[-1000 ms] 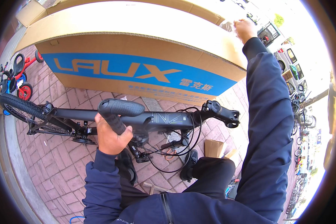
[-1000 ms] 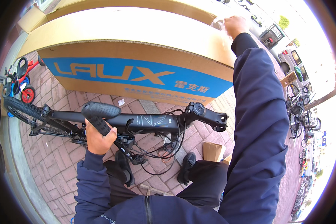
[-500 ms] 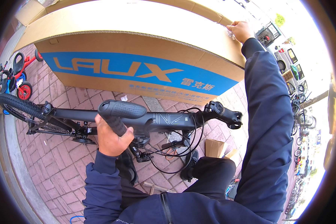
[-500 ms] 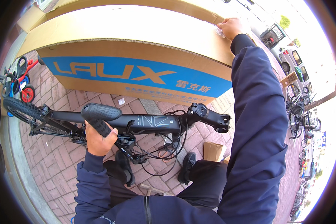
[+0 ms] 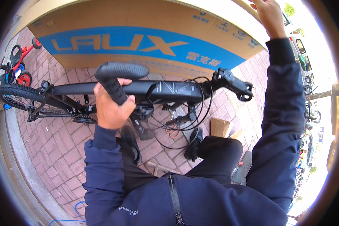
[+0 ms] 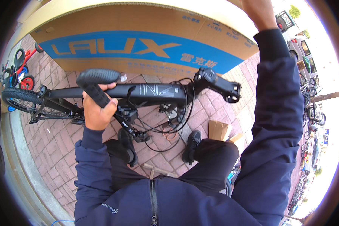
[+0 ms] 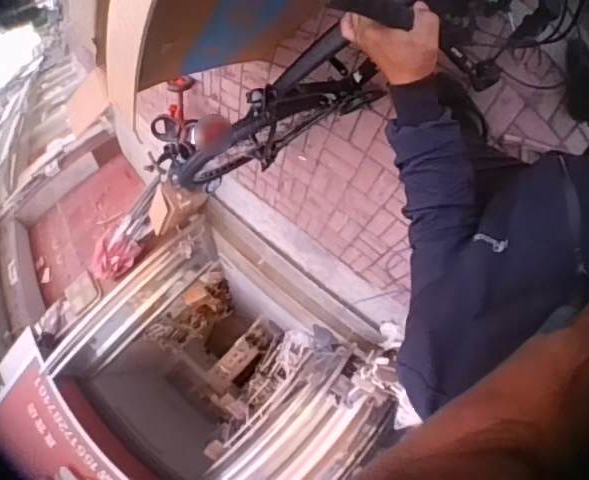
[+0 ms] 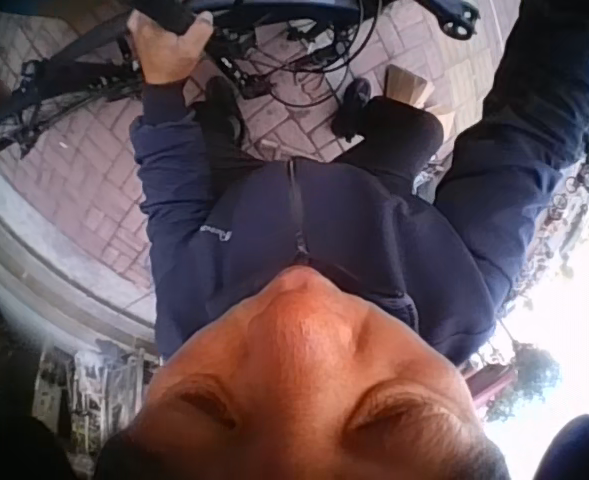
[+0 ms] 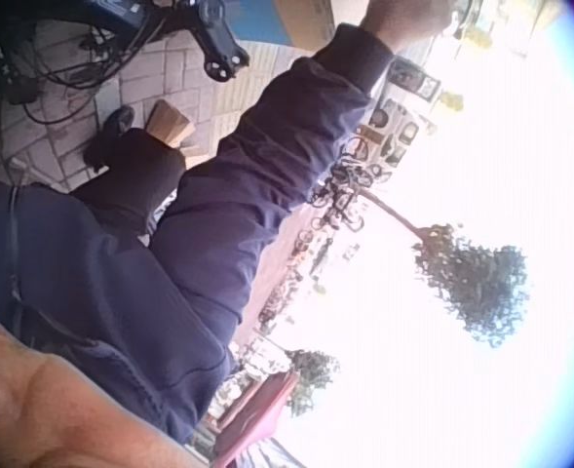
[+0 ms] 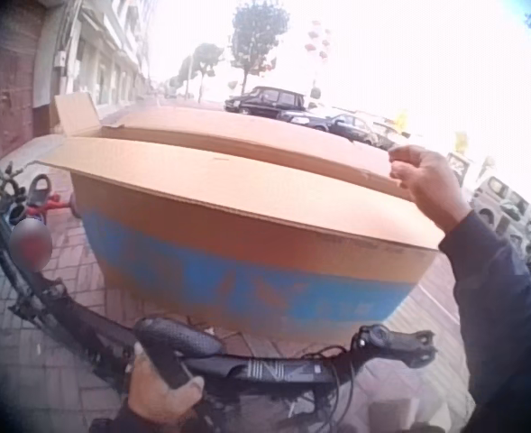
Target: The person removes protective packaging from a bicycle frame and handlebar, then uses a screwdriver to attach the handlebar to the stem. The person tightens the bolts to secure the handlebar in place.
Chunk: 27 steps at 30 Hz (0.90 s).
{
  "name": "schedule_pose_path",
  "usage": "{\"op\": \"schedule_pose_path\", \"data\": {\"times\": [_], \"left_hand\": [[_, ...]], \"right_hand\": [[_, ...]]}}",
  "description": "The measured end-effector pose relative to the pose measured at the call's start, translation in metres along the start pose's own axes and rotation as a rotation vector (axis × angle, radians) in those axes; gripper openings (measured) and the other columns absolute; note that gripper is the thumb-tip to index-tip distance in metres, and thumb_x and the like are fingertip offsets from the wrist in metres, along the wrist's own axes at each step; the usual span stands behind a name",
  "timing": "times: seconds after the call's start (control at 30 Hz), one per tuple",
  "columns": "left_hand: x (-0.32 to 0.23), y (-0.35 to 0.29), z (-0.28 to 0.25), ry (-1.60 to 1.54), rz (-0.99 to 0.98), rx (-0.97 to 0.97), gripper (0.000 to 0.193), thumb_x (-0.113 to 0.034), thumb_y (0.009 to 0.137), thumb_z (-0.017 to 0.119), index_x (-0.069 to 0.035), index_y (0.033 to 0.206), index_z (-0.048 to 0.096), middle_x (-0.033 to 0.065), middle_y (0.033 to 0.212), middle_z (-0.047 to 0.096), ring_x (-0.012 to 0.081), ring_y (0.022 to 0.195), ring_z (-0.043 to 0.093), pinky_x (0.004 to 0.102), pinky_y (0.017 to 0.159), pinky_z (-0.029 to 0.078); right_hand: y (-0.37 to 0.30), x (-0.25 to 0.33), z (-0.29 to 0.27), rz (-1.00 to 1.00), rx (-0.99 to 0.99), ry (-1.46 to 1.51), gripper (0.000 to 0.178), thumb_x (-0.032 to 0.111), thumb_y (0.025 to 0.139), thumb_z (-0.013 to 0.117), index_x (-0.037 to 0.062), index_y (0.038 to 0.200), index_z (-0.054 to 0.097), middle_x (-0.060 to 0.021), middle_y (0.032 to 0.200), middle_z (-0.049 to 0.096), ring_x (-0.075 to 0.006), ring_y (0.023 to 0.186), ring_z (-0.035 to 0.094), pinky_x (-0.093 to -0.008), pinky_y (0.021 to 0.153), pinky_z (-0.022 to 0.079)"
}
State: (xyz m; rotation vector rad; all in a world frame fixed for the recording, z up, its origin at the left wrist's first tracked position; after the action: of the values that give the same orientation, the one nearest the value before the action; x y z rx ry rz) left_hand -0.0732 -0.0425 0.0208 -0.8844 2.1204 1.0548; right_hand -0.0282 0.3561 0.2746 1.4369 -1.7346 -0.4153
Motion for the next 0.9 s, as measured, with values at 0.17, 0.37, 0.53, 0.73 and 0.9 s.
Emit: {"op": "schedule_pose_path", "data": {"times": [0.17,0.37,0.53,0.73,0.9], "left_hand": [[-0.001,0.002,0.001,-0.012,0.044,0.003,0.036,-0.018,0.070,0.071,-0.007,0.104,0.069,0.0094,0.103,0.071,0.0297,0.103,0.063,0.0439,0.103,0.035],[0.001,-0.001,0.001,0.029,0.043,0.002,0.034,-0.019,0.073,0.071,-0.007,0.104,0.070,0.0088,0.093,0.070,0.0298,0.098,0.064,0.0425,0.106,0.034],[0.004,-0.001,0.002,-0.062,0.017,0.000,0.031,-0.016,0.074,0.070,-0.006,0.103,0.072,0.0087,0.090,0.070,0.0276,0.090,0.063,0.0392,0.096,0.042],[0.006,-0.006,0.004,-0.094,0.004,0.010,0.037,-0.012,0.072,0.068,-0.004,0.108,0.072,0.0107,0.097,0.069,0.0231,0.081,0.060,0.0383,0.090,0.045],[-0.002,-0.007,0.004,0.006,0.088,0.001,0.043,-0.014,0.070,0.069,-0.004,0.111,0.072,0.0130,0.108,0.069,0.0277,0.097,0.061,0.0389,0.093,0.046]], "right_hand": [[-0.154,0.112,-0.015,-0.180,0.157,-0.027,0.014,0.007,0.090,0.064,0.0010,0.098,0.074,-0.0094,0.086,0.073,-0.0154,0.073,0.069,-0.0263,0.071,0.054],[-0.302,0.092,0.009,0.079,0.281,0.184,0.013,0.000,0.083,0.070,-0.0007,0.094,0.074,-0.0148,0.081,0.072,-0.0253,0.072,0.072,-0.0310,0.066,0.056],[-0.418,-0.018,0.055,0.604,0.598,0.091,0.016,0.012,0.089,0.066,0.0000,0.097,0.074,-0.0147,0.083,0.073,-0.0228,0.070,0.071,-0.0333,0.067,0.055],[-0.430,-0.043,0.032,0.825,0.354,0.404,0.016,0.009,0.090,0.066,-0.0015,0.101,0.073,-0.0082,0.079,0.072,-0.0133,0.070,0.068,-0.0293,0.065,0.054],[-0.333,0.018,-0.034,0.354,-0.034,0.187,0.013,0.004,0.087,0.068,0.0013,0.100,0.072,-0.0101,0.090,0.072,-0.0161,0.078,0.068,-0.0286,0.072,0.054]]}}
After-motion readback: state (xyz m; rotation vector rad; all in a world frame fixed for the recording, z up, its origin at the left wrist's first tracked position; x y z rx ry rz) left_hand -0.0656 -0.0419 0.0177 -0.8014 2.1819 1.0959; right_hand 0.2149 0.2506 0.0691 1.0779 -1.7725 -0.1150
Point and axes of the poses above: each hand's wrist, its own y-axis towards the middle knuckle, its own z-axis out of the palm, x = y × z, the point moved 10 cm from there along y, towards the middle knuckle
